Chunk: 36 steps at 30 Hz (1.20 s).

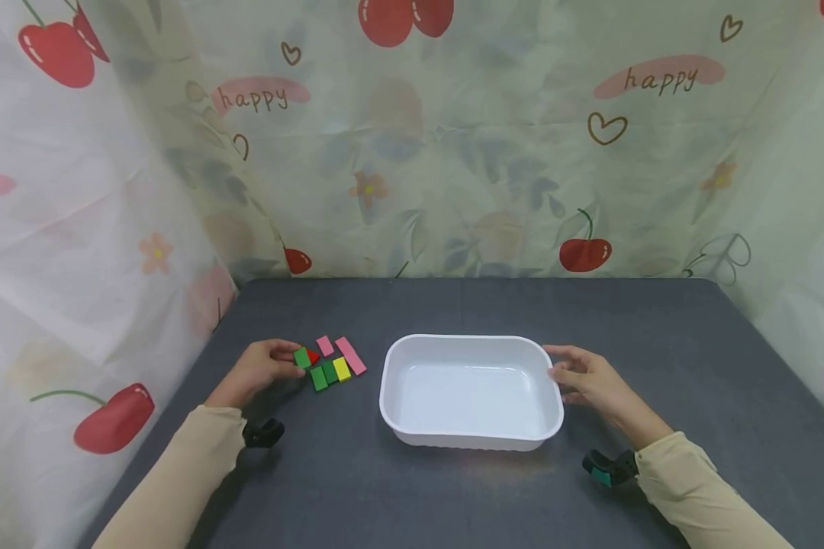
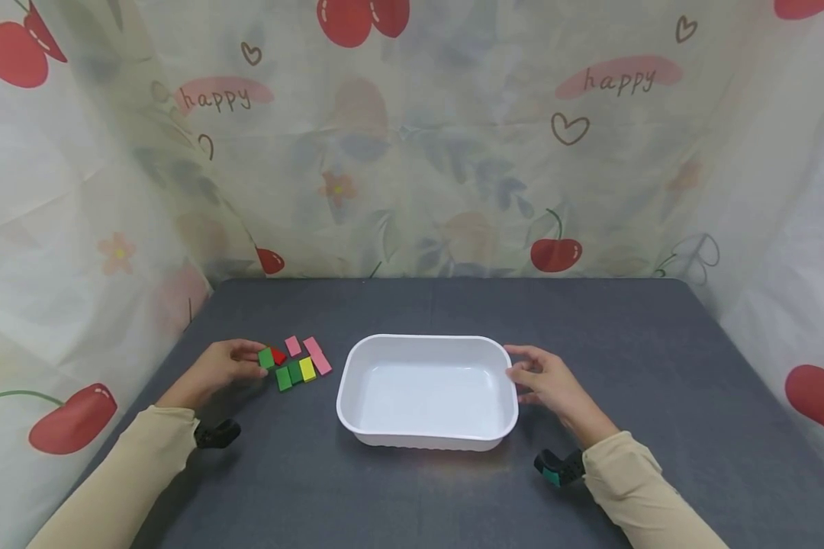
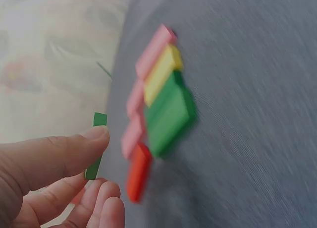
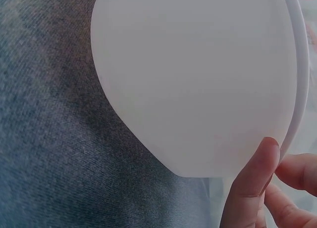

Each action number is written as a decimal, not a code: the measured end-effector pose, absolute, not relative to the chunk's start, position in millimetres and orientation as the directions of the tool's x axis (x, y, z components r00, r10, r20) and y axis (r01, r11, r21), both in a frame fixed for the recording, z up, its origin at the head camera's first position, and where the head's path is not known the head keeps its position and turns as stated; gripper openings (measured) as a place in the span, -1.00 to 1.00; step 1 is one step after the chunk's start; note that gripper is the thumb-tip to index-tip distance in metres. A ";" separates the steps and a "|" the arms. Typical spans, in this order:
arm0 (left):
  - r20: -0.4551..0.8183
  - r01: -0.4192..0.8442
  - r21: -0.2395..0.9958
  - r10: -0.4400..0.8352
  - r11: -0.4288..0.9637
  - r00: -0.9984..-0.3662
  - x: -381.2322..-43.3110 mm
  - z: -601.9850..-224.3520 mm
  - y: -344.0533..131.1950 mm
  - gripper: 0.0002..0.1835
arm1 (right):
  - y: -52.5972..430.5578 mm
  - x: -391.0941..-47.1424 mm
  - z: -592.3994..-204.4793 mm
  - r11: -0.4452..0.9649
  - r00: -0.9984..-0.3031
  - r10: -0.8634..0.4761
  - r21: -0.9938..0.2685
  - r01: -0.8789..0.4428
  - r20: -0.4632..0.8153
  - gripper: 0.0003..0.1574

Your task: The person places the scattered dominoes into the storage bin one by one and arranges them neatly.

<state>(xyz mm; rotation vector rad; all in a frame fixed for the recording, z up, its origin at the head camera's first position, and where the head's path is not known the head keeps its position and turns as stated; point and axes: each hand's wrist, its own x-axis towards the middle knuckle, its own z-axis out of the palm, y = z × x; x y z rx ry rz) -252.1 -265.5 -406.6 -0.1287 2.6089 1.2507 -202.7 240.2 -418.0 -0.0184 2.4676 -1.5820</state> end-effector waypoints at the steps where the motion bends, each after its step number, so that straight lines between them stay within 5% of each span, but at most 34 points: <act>1: -0.246 -0.170 0.759 0.035 0.629 -0.969 -252.3 -403.9 -263.4 -0.41 | 240.1 -202.7 -417.7 0.421 -0.978 -0.124 -0.901 0.103 -0.170 -0.29; 18: -0.154 -0.032 0.823 0.169 0.568 -0.973 -244.7 -357.2 -183.6 -0.44 | 239.3 -201.9 -417.3 0.426 -0.977 -0.112 -0.897 0.120 -0.184 -0.29; 36: -0.104 0.029 0.913 0.302 0.408 -0.948 -219.9 -363.1 -104.4 -0.48 | 238.8 -203.5 -417.3 0.450 -0.977 -0.113 -0.886 0.111 -0.179 -0.28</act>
